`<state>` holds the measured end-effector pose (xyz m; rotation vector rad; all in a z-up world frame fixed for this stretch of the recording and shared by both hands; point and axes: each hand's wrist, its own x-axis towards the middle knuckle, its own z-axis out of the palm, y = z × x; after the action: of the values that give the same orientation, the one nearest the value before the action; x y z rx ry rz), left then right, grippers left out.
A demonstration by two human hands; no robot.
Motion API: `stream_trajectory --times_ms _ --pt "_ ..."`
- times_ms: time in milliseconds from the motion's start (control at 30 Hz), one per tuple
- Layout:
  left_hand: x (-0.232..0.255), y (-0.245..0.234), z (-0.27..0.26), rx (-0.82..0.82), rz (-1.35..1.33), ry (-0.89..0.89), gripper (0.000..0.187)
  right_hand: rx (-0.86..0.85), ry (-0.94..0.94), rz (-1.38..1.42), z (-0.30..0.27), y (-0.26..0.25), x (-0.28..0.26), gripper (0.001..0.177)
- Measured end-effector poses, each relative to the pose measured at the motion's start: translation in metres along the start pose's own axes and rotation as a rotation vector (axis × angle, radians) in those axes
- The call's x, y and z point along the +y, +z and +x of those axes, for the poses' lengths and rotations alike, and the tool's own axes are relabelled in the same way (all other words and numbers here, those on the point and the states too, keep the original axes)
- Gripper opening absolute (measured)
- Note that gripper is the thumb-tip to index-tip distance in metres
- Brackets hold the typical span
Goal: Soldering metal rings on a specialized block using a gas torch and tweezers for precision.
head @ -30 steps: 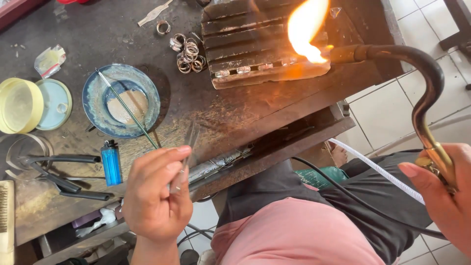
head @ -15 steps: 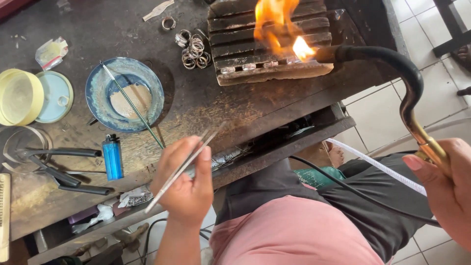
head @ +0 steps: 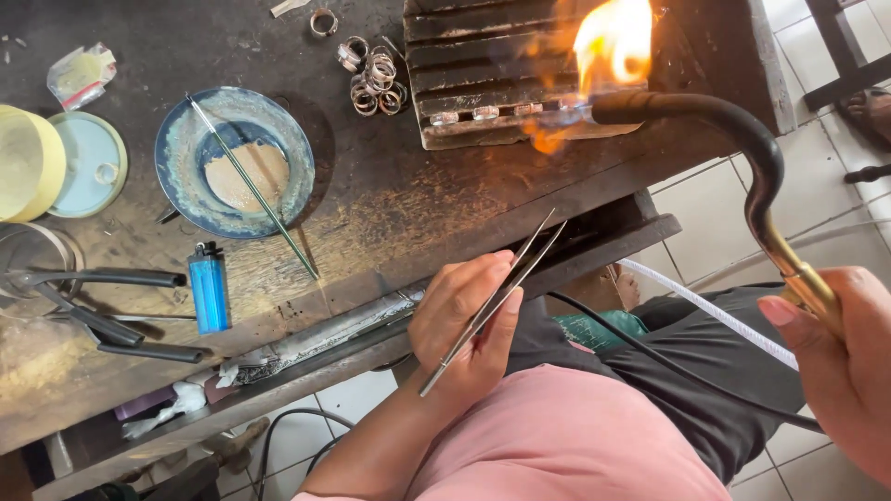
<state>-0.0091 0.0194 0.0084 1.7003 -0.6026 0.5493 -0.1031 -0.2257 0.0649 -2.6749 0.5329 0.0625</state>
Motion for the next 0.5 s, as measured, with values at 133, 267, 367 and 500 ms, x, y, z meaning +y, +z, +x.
stream_trajectory --times_ms 133,267,367,500 --pt "-0.003 0.002 -0.004 0.007 0.014 0.053 0.016 0.029 -0.043 0.003 0.002 -0.002 -0.002 0.029" --pt "-0.004 0.001 -0.006 -0.009 0.012 0.047 0.017 0.002 0.076 0.085 -0.005 0.003 -0.006 0.029" --pt "-0.004 0.001 -0.005 -0.013 0.016 0.070 0.015 -0.007 0.167 0.254 -0.010 0.013 -0.001 0.022" --pt "-0.003 0.001 -0.005 -0.015 0.004 0.074 0.016 0.008 0.250 0.268 -0.010 0.013 -0.001 0.024"
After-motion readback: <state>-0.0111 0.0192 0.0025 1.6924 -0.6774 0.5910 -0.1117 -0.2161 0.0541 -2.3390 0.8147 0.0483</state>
